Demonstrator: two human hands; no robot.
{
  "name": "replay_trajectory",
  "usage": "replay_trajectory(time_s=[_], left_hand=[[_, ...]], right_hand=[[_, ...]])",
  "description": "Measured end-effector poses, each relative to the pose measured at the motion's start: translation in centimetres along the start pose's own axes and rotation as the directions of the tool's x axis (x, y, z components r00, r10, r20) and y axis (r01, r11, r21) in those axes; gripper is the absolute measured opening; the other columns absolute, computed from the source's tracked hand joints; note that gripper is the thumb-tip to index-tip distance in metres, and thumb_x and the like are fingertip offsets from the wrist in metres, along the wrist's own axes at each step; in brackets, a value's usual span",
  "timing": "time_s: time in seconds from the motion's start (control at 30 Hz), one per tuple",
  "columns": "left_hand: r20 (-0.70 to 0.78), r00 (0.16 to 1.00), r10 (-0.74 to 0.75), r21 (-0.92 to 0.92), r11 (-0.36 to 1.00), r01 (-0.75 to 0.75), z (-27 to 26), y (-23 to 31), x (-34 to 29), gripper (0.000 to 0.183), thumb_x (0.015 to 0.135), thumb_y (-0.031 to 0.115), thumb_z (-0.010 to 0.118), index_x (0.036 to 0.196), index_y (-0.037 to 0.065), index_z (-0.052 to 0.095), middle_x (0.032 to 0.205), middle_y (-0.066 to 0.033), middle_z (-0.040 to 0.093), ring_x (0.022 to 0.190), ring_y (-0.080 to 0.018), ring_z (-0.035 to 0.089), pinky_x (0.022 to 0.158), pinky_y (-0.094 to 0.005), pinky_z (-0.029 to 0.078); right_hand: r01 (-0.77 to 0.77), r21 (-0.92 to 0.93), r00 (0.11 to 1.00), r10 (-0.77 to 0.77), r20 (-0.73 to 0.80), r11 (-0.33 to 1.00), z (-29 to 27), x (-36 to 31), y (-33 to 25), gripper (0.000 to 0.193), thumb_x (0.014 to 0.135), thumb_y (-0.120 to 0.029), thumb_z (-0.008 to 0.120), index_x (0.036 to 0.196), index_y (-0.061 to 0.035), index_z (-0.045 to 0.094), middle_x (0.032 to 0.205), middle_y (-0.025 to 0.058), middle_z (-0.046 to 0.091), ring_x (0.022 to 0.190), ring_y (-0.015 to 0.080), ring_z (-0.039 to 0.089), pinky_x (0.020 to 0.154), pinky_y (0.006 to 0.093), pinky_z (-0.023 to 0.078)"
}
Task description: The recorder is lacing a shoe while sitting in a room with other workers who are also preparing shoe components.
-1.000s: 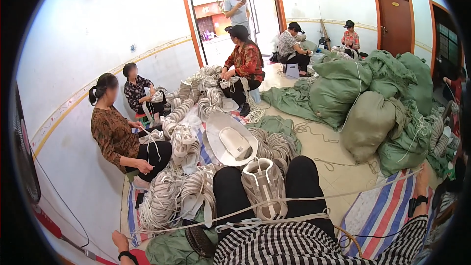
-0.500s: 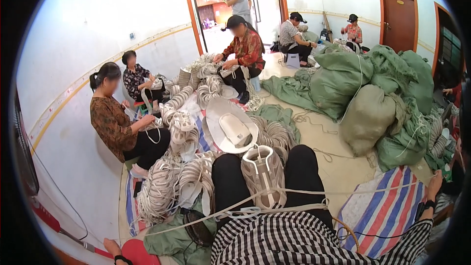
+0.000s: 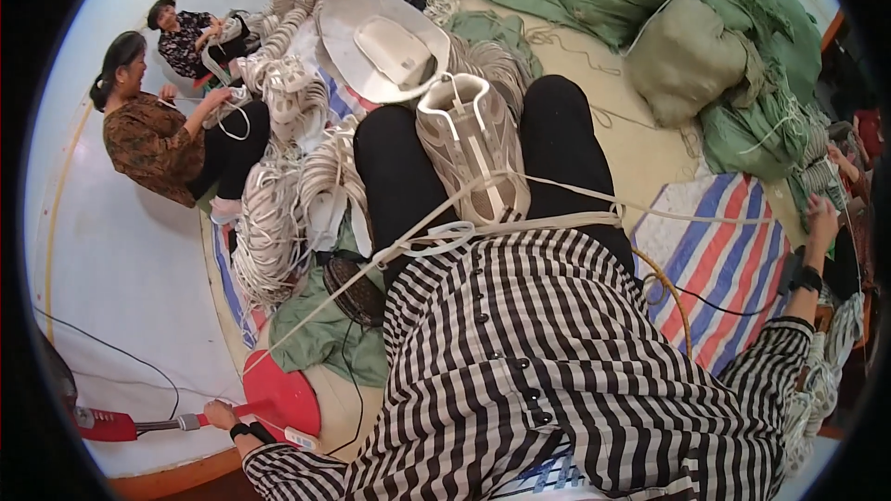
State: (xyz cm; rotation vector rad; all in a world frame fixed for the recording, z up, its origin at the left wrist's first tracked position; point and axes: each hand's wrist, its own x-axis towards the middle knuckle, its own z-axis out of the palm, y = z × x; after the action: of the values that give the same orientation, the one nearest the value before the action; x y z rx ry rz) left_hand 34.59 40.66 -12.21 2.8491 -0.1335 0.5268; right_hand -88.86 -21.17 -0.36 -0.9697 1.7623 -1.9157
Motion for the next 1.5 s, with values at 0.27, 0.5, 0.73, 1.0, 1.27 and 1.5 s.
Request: replay_trajectory(time_s=[0.27,0.5,0.73,1.0,1.27,1.5], left_hand=[[0.116,0.985,-0.131,-0.494,0.852,0.171,2.2,7.5,-0.4,0.019,0.089,0.013,0.049,0.100,0.000,0.057,0.068,-0.0110,0.060,0.049,-0.0202,0.056,0.041,-0.0310,0.046],[0.074,0.739,0.670,-0.825,0.457,-0.332,-2.4,35.8,-12.2,0.009,0.089,0.007,0.059,0.095,0.001,0.064,0.070,-0.0025,0.060,0.056,-0.0076,0.054,0.050,-0.0216,0.042],[-0.016,0.328,0.945,-0.976,0.057,-0.212,-8.5,54.9,-28.3,0.014,0.094,0.002,0.051,0.102,-0.001,0.062,0.082,-0.0093,0.068,0.069,-0.0129,0.065,0.063,-0.0247,0.052],[-0.012,0.190,0.982,-0.956,0.045,-0.290,-6.6,59.8,-32.7,0.010,0.088,0.001,0.055,0.095,-0.001,0.063,0.073,-0.0065,0.064,0.065,-0.0098,0.057,0.061,-0.0253,0.047],[0.043,0.141,0.989,-0.957,0.082,-0.278,-6.0,58.7,-33.2,0.013,0.083,-0.001,0.055,0.095,-0.001,0.061,0.072,-0.0094,0.062,0.065,-0.0138,0.057,0.063,-0.0280,0.046],[-0.026,0.111,0.993,-0.952,0.010,-0.306,-6.1,58.2,-33.3,0.012,0.081,-0.001,0.054,0.092,-0.002,0.061,0.070,-0.0133,0.061,0.062,-0.0214,0.058,0.061,-0.0309,0.046]], right_hand=[[0.232,0.045,0.577,-0.174,0.798,0.972,30.3,-25.3,-5.4,0.015,0.090,-0.016,0.062,0.098,-0.0037,0.065,0.078,-0.0018,0.058,0.065,0.0065,0.054,0.061,0.0226,0.047],[0.171,0.179,0.177,-0.209,0.962,0.969,41.4,-41.0,-8.0,0.007,0.085,-0.005,0.062,0.090,-0.0009,0.061,0.071,-0.0028,0.056,0.063,0.0053,0.047,0.058,0.0236,0.041],[0.323,0.191,0.124,-0.241,0.962,0.927,42.9,-43.0,-7.6,0.007,0.084,-0.003,0.061,0.090,0.0002,0.061,0.068,0.0097,0.059,0.060,0.0137,0.054,0.058,0.0286,0.045],[0.335,0.170,0.154,-0.231,0.961,0.927,42.8,-42.1,-6.5,0.006,0.084,-0.001,0.061,0.089,0.0014,0.061,0.073,0.0122,0.063,0.063,0.0169,0.059,0.060,0.0298,0.047],[0.555,0.401,0.058,-0.515,0.855,0.728,43.7,-42.7,-6.0,0.009,0.082,0.002,0.061,0.091,-0.0011,0.058,0.080,0.0129,0.061,0.070,0.0286,0.061,0.063,0.0329,0.048],[0.684,0.447,-0.134,-0.503,0.854,0.577,43.3,-43.0,-6.1,0.016,0.078,0.003,0.057,0.093,-0.0025,0.055,0.081,0.0146,0.057,0.080,0.0340,0.060,0.068,0.0410,0.050]])
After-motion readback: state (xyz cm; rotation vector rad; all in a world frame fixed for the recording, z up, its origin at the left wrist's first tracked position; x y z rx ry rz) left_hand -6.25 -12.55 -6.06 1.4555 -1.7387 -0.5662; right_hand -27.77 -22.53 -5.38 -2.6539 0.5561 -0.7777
